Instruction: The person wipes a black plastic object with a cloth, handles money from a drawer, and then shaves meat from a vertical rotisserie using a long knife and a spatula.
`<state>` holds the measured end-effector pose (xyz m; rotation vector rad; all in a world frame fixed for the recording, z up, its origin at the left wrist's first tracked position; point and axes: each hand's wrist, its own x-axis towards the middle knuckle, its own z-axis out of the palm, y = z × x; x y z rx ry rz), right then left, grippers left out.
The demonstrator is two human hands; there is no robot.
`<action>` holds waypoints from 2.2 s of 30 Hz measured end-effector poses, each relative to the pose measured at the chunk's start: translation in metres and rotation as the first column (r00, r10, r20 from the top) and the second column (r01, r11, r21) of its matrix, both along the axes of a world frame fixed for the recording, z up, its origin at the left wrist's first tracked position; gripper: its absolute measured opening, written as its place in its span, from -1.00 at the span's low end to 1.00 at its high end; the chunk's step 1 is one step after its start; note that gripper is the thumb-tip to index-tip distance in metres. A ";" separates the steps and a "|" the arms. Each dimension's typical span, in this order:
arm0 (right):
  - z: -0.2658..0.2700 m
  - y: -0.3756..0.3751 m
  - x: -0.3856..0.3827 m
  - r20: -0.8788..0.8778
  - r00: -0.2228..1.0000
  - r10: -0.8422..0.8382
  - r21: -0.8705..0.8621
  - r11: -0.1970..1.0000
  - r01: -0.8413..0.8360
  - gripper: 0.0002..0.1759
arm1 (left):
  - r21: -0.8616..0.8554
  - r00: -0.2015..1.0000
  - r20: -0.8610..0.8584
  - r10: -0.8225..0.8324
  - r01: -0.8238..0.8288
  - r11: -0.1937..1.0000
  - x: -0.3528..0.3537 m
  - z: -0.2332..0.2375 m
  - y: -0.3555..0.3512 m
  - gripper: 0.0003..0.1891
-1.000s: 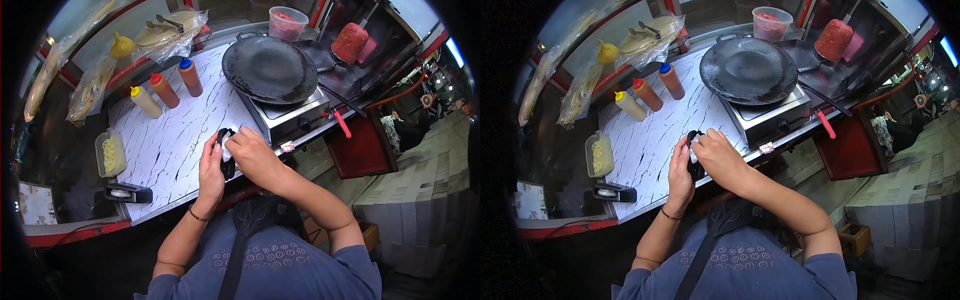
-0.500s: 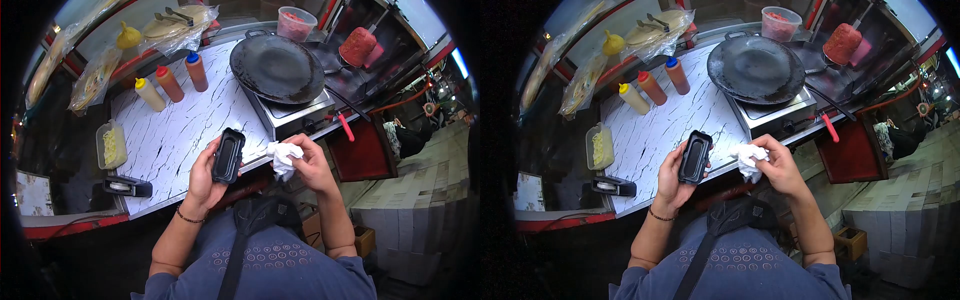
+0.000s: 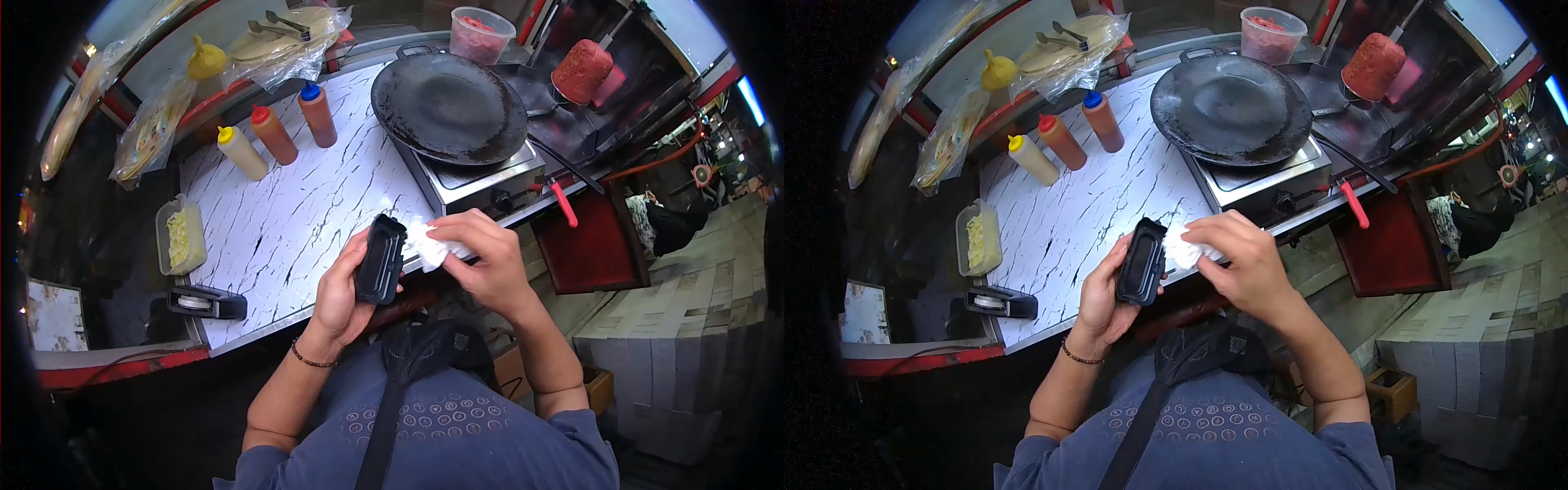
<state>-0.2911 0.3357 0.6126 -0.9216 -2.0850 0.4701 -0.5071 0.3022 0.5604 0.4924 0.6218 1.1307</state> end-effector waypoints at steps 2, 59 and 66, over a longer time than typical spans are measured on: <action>0.001 0.000 -0.016 0.019 0.999 0.045 0.030 0.999 -0.046 -0.72 | -0.015 0.998 -0.046 0.043 -0.043 0.999 0.007 0.006 -0.003 -0.55; -0.064 -0.001 0.284 0.079 0.991 -0.113 0.409 0.910 0.071 -0.87 | 0.265 0.930 -0.238 0.280 -0.215 0.940 0.370 -0.047 0.000 -0.54; -0.053 -0.002 0.310 0.372 0.925 -0.082 0.309 0.950 -0.039 -0.86 | 0.315 0.890 -0.326 0.319 -0.217 0.924 0.397 -0.063 0.000 -0.55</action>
